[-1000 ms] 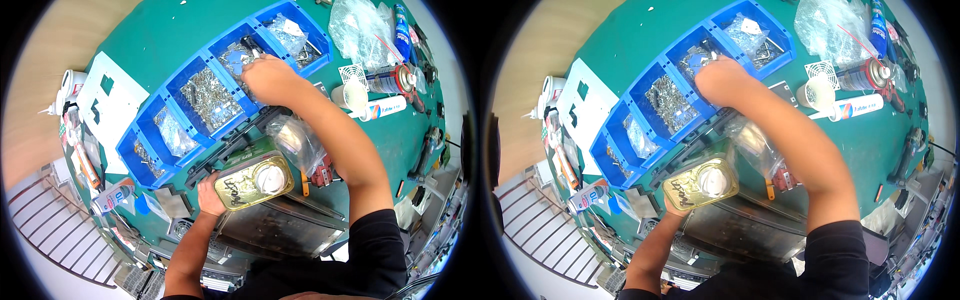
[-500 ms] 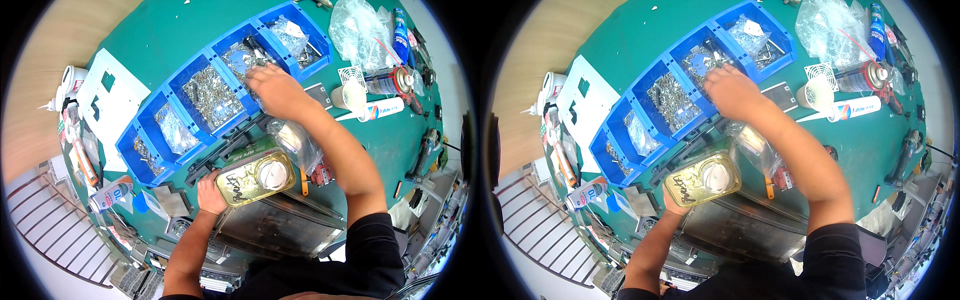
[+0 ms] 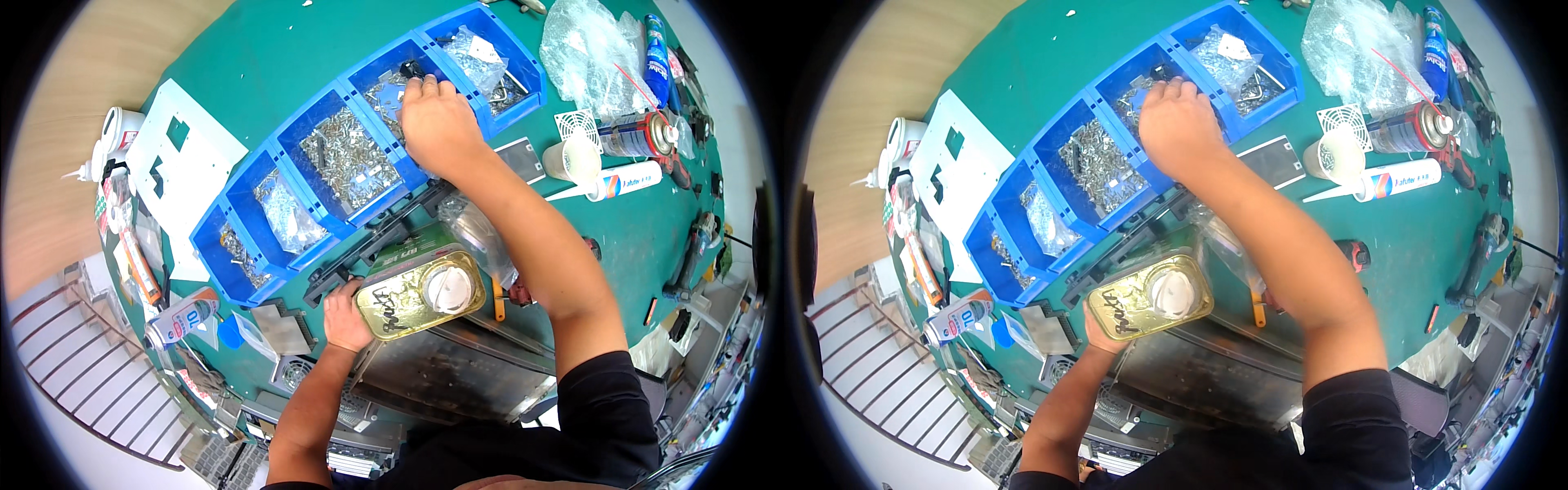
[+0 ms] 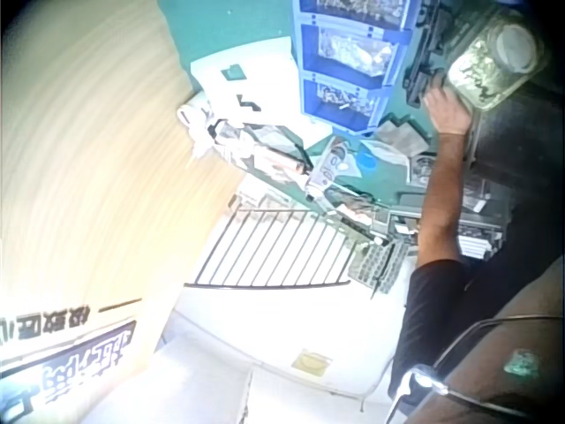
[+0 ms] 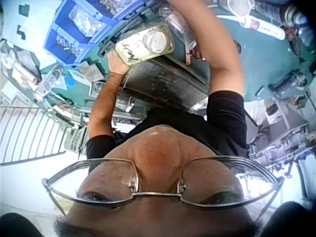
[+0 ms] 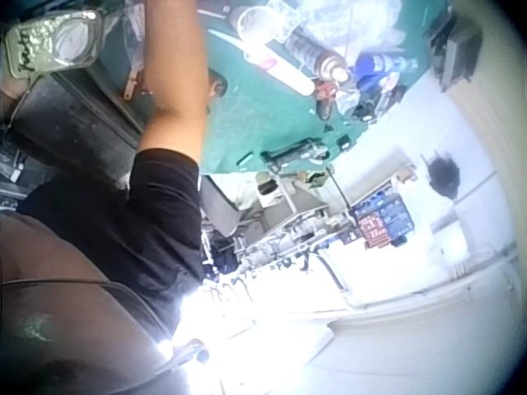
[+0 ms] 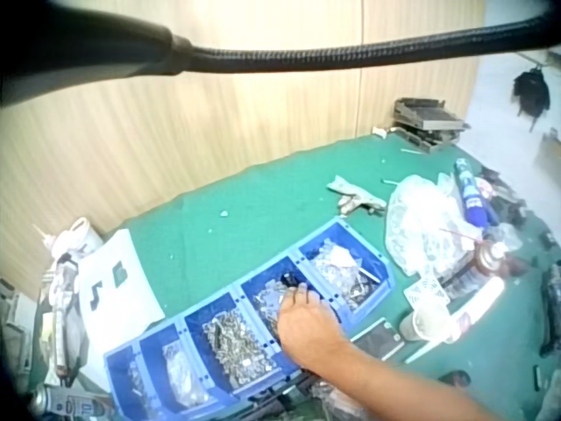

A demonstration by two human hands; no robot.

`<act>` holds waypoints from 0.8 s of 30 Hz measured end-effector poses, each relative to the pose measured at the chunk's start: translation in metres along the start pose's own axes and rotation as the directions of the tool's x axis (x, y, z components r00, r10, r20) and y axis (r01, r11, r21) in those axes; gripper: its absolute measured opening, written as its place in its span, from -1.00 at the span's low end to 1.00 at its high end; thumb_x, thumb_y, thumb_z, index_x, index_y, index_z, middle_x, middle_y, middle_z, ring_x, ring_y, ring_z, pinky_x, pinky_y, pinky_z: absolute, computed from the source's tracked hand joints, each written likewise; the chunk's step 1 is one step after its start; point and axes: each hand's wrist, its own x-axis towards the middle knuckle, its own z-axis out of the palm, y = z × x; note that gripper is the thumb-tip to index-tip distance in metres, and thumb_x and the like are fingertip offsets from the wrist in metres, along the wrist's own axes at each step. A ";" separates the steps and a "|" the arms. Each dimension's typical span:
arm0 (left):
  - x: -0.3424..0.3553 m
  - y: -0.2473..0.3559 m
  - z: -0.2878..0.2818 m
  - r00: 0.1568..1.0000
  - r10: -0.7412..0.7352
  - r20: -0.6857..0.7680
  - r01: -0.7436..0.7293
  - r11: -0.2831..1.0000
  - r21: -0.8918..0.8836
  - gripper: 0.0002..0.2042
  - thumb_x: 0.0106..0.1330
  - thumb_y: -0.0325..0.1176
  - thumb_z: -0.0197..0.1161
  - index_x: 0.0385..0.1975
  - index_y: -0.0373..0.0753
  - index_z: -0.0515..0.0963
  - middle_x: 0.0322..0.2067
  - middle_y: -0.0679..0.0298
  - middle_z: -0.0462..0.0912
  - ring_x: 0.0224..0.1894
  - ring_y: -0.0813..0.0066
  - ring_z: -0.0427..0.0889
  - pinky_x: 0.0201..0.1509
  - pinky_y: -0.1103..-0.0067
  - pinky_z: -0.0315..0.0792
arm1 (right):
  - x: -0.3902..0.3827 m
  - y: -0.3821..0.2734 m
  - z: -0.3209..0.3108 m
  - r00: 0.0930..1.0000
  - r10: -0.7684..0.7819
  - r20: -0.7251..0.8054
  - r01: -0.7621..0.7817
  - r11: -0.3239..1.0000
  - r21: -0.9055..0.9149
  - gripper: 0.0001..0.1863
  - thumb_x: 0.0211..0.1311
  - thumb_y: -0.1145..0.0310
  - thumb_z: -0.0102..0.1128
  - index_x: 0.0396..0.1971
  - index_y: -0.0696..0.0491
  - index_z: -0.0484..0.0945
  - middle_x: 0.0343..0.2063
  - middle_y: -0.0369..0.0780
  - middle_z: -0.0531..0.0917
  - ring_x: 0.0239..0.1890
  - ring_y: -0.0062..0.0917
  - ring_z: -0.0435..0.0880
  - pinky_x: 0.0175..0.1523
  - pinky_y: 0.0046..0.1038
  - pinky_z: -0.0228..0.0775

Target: The person reaches into blue plastic bins to sort through small screws, then holds and positions an electronic circuit board assembly while another person uses a power drill to secure components.

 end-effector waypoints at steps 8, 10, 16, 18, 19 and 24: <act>0.013 0.014 -0.030 0.995 0.061 -0.074 -0.060 0.998 0.014 -0.58 0.12 -0.30 0.23 0.01 -0.24 0.46 0.10 0.24 0.45 0.14 0.15 0.39 0.21 0.29 0.24 | -0.005 0.010 0.009 0.997 -0.081 -0.003 0.077 0.930 0.361 -0.55 0.25 0.42 0.07 0.16 0.16 0.46 -0.14 0.06 0.65 -0.06 -0.06 0.59 0.05 -0.16 0.44; 0.014 0.018 -0.034 0.995 0.057 -0.085 -0.057 0.998 0.006 -0.58 0.13 -0.30 0.23 0.01 -0.24 0.46 0.10 0.23 0.45 0.14 0.15 0.39 0.21 0.29 0.24 | -0.007 0.006 -0.008 0.986 -0.135 0.096 0.065 0.849 0.525 -0.54 0.23 0.48 0.02 0.17 0.14 0.46 -0.17 0.07 0.65 -0.07 -0.05 0.59 0.06 -0.15 0.43; 0.017 0.020 -0.040 0.995 0.056 -0.085 -0.057 0.998 -0.011 -0.57 0.12 -0.30 0.23 0.03 -0.22 0.45 0.10 0.24 0.44 0.14 0.16 0.39 0.21 0.30 0.23 | -0.030 0.003 -0.009 0.999 -0.048 -0.004 0.045 0.889 0.457 -0.57 0.23 0.49 0.03 0.11 0.22 0.47 -0.13 0.07 0.65 -0.04 -0.03 0.59 0.07 -0.12 0.44; 0.016 0.020 -0.040 0.995 0.056 -0.079 -0.057 0.998 -0.010 -0.57 0.12 -0.30 0.24 0.04 -0.21 0.44 0.11 0.24 0.44 0.15 0.16 0.39 0.21 0.29 0.23 | -0.038 0.002 -0.009 0.999 -0.020 0.030 0.009 0.946 0.325 -0.59 0.25 0.44 0.05 0.08 0.25 0.48 -0.10 0.07 0.64 -0.02 -0.03 0.59 0.10 -0.13 0.44; 0.015 0.019 -0.038 0.995 0.060 -0.079 -0.061 0.998 -0.006 -0.56 0.12 -0.29 0.24 0.04 -0.20 0.44 0.11 0.24 0.44 0.15 0.16 0.39 0.20 0.29 0.23 | -0.042 0.001 -0.010 0.999 -0.015 0.051 0.001 0.965 0.264 -0.60 0.25 0.42 0.07 0.07 0.26 0.49 -0.08 0.07 0.64 0.00 -0.02 0.59 0.11 -0.13 0.43; 0.016 0.018 -0.037 0.995 0.073 -0.072 -0.074 0.997 -0.004 -0.54 0.12 -0.28 0.25 0.05 -0.19 0.43 0.11 0.25 0.43 0.16 0.16 0.38 0.20 0.28 0.22 | -0.049 0.004 -0.006 1.000 0.016 0.019 -0.017 0.997 0.070 -0.59 0.27 0.35 0.08 0.05 0.28 0.50 -0.02 0.11 0.62 0.07 -0.04 0.58 0.19 -0.12 0.39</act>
